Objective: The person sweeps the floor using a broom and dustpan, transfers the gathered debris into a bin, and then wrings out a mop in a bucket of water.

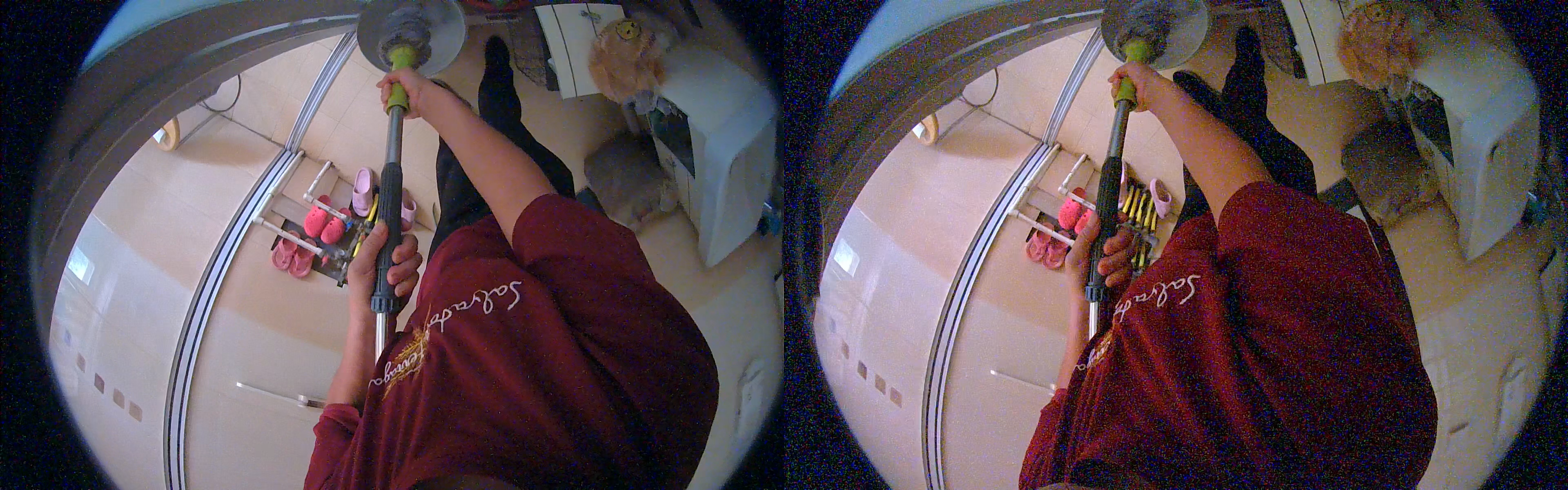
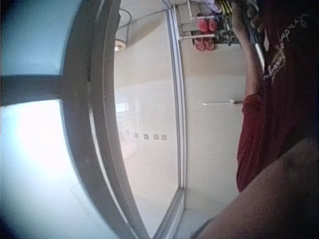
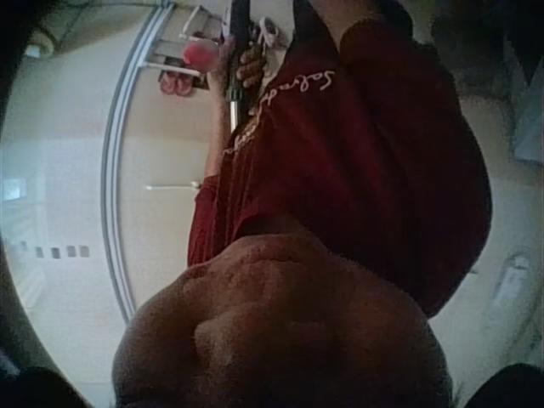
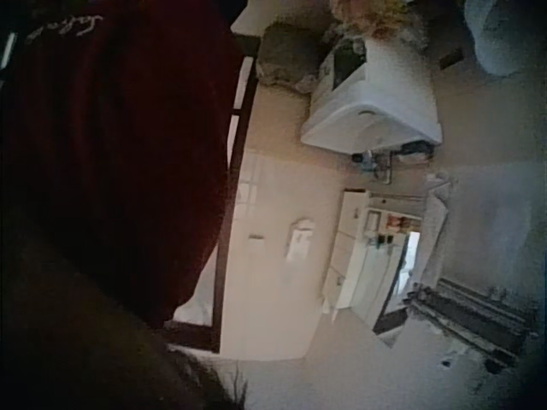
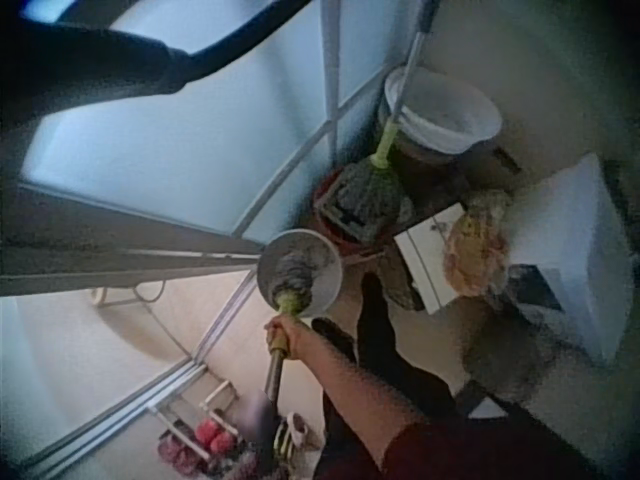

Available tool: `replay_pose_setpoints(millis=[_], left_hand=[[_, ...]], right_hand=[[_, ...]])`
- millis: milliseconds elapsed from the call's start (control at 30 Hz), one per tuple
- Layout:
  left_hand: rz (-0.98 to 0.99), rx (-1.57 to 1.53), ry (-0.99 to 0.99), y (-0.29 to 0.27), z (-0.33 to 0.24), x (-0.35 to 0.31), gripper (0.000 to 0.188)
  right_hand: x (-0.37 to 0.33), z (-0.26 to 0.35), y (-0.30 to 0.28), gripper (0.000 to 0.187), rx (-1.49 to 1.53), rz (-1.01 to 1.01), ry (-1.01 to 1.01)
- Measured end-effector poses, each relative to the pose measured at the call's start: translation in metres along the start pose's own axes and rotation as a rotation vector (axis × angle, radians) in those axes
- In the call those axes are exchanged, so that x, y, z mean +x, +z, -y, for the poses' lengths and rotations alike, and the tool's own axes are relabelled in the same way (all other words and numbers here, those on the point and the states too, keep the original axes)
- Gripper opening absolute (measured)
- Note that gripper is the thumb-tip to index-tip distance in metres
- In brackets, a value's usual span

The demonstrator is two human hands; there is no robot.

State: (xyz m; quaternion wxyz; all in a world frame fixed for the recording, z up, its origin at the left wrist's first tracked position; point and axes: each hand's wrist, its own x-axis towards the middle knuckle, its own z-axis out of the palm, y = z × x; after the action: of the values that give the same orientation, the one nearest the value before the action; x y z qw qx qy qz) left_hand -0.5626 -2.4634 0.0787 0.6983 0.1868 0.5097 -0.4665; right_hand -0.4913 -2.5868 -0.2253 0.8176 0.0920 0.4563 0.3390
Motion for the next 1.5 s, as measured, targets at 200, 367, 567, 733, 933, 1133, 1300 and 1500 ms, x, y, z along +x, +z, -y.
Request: replay_pose_setpoints(millis=[200,367,567,733,933,1133,1300,1500], left_hand=[[-0.012,0.000,0.025,-0.001,0.001,0.000,0.032],[-0.008,0.088,0.041,-0.009,0.000,0.003,0.035],[-0.283,0.965,0.244,0.013,-0.021,-0.008,0.033],[-0.104,0.740,0.143,0.009,-0.021,-0.019,0.034],[-0.028,0.626,0.103,0.004,-0.002,-0.076,0.056],[-0.039,0.454,0.103,-0.008,0.001,-0.062,0.056],[-0.229,1.001,0.286,0.003,-0.029,-0.023,0.030],[-0.204,1.173,0.326,0.013,-0.027,-0.037,0.028]], right_hand=[[0.006,-0.002,-0.005,0.013,-0.054,-0.001,-0.057],[-0.003,-0.007,0.001,0.013,-0.078,-0.047,-0.071],[-0.018,-0.062,0.020,0.010,-0.019,-0.193,-0.153],[-0.034,-0.065,0.032,0.010,-0.163,-0.083,-0.185],[-0.034,-0.040,0.036,0.015,-0.002,0.027,-0.183],[-0.058,-0.094,0.042,0.018,0.048,0.248,-0.187],[-0.057,-0.102,0.056,0.018,0.004,0.114,-0.200],[-0.068,-0.115,0.077,0.012,-0.093,-0.029,-0.382]])
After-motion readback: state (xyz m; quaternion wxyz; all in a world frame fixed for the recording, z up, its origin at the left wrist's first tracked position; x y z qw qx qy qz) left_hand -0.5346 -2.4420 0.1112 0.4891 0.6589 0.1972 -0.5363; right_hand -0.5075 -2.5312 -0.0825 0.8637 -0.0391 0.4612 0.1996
